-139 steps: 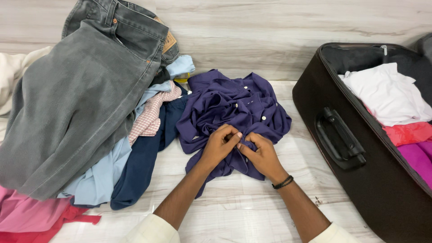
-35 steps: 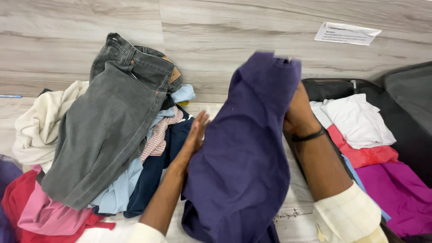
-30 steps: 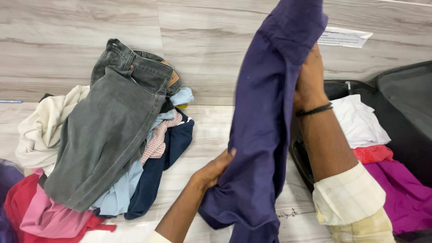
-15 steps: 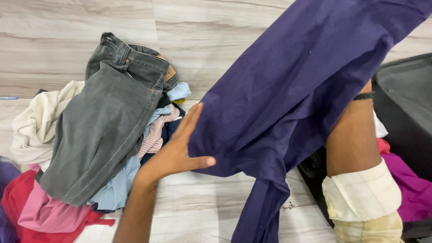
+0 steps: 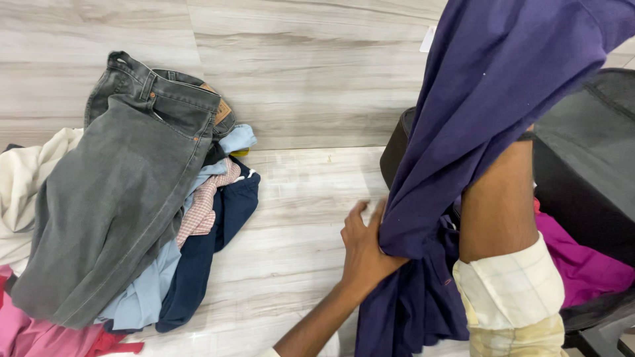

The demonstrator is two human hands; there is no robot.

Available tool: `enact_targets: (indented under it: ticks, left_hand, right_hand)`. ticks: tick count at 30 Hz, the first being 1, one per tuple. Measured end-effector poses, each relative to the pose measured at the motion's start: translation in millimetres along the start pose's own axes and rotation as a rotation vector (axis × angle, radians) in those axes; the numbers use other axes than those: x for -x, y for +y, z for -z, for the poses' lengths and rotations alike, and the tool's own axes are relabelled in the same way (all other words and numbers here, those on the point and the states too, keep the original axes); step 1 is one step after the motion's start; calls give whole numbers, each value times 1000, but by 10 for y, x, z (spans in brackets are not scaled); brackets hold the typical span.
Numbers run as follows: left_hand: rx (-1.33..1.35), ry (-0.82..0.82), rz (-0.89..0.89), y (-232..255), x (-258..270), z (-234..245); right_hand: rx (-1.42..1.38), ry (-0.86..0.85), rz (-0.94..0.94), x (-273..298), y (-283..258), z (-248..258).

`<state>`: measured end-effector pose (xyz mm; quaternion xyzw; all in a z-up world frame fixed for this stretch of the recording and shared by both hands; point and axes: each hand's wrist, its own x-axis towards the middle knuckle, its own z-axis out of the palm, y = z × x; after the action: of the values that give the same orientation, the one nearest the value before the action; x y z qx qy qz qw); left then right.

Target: The person folds items of clothing, including a purple button-down shirt and a white polo shirt, and places them into a black suitcase on the floor.

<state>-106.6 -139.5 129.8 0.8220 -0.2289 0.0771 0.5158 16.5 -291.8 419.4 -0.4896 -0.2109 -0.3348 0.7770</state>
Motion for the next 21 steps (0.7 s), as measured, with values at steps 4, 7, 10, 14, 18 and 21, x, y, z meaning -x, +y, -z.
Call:
enact_targets:
  ticks: [4, 7, 10, 14, 18, 21]
  left_hand:
    - [558, 68, -345, -133, -440, -141]
    - [719, -302, -173, -406, -660, -209]
    - [536, -321, -162, -712, -730, 29]
    - [300, 162, -60, -986, -799, 959]
    - [-87, 414, -409, -1132, -709, 1834]
    - [-287, 233, -435, -1379, -463, 2114]
  right_hand:
    - [-22, -21, -20, 113, -49, 111]
    - [-48, -35, -31, 137, -39, 81]
    - [-70, -56, -49, 246, -67, 139]
    - [-134, -117, -128, 740, -69, 472]
    - [-241, -229, -367, 2010, -189, 1121]
    - [683, -982, -390, 2588, -141, 1481]
